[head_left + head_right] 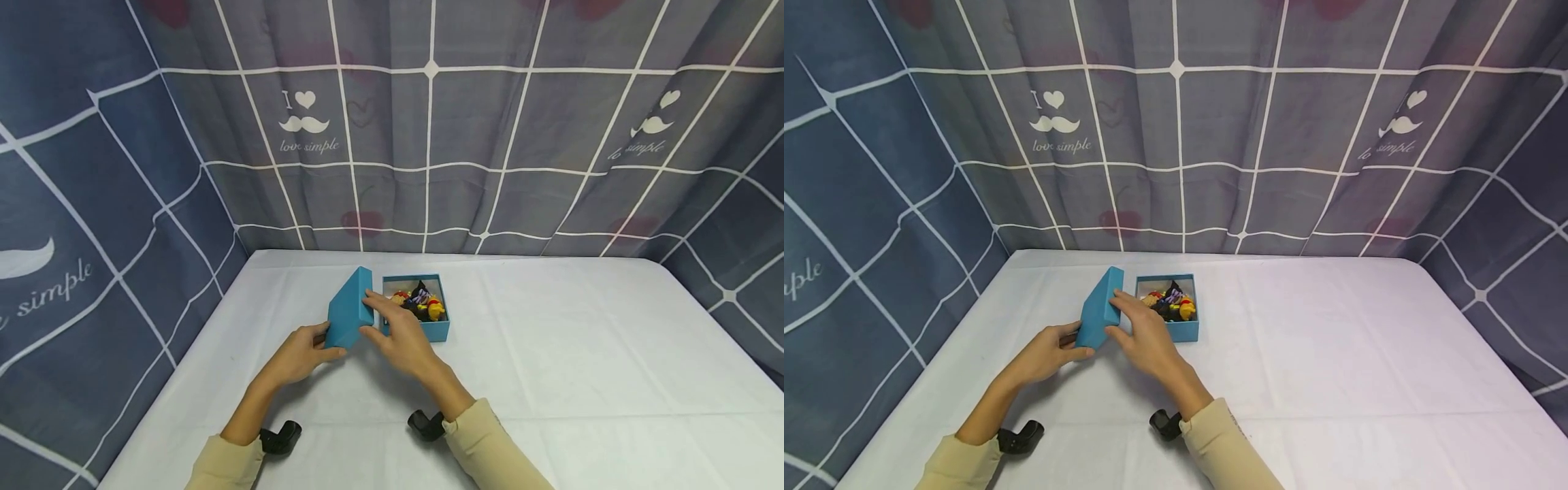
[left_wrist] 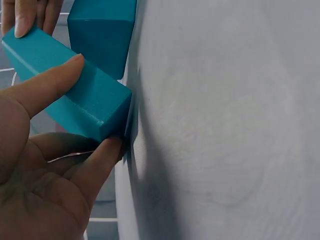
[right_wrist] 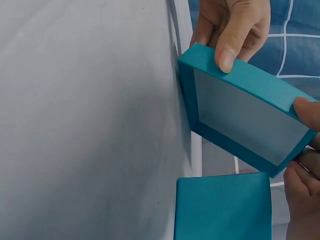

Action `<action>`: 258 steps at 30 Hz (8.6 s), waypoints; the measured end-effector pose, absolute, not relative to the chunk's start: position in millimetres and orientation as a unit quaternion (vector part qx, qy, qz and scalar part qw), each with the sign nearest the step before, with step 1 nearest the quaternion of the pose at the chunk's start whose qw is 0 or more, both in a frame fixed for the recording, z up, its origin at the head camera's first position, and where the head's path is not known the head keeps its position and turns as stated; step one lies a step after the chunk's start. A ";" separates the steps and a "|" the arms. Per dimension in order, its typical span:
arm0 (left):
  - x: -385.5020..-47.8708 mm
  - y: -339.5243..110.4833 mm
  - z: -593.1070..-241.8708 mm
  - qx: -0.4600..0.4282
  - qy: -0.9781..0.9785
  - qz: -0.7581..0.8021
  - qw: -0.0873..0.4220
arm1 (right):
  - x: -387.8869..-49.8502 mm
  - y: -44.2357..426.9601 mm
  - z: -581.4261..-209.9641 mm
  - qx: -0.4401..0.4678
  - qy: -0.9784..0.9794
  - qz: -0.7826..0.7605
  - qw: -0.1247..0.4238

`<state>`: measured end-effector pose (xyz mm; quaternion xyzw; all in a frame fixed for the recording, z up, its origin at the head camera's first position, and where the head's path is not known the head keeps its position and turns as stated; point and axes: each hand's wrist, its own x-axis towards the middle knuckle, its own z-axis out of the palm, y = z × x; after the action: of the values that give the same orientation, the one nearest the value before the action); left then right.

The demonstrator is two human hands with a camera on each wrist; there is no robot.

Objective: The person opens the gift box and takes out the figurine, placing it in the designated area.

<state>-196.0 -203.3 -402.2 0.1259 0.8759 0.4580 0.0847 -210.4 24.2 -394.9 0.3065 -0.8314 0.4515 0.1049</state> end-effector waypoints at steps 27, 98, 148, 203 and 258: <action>-205.2 -199.8 -367.7 -0.004 0.809 0.575 0.121 | -211.2 2.1 -386.8 0.310 -0.804 0.502 0.072; -232.4 -112.7 -400.8 0.147 0.840 0.513 0.100 | -256.5 87.3 -390.8 0.188 -0.881 0.417 0.119; -236.8 -102.9 -414.9 0.094 0.857 0.504 0.056 | -278.3 86.2 -399.1 0.212 -0.918 0.317 0.111; -235.2 -104.2 -414.4 0.100 0.861 0.495 0.057 | -277.9 93.5 -410.3 0.205 -0.818 0.520 0.137; -233.9 -101.6 -410.8 0.084 0.862 0.494 0.072 | -248.4 89.9 -378.1 0.173 -0.747 0.631 0.117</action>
<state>-233.9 -101.6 -410.8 0.0839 0.8622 0.4944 0.0718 -248.4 89.9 -378.1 0.1734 -0.7467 0.6314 0.1167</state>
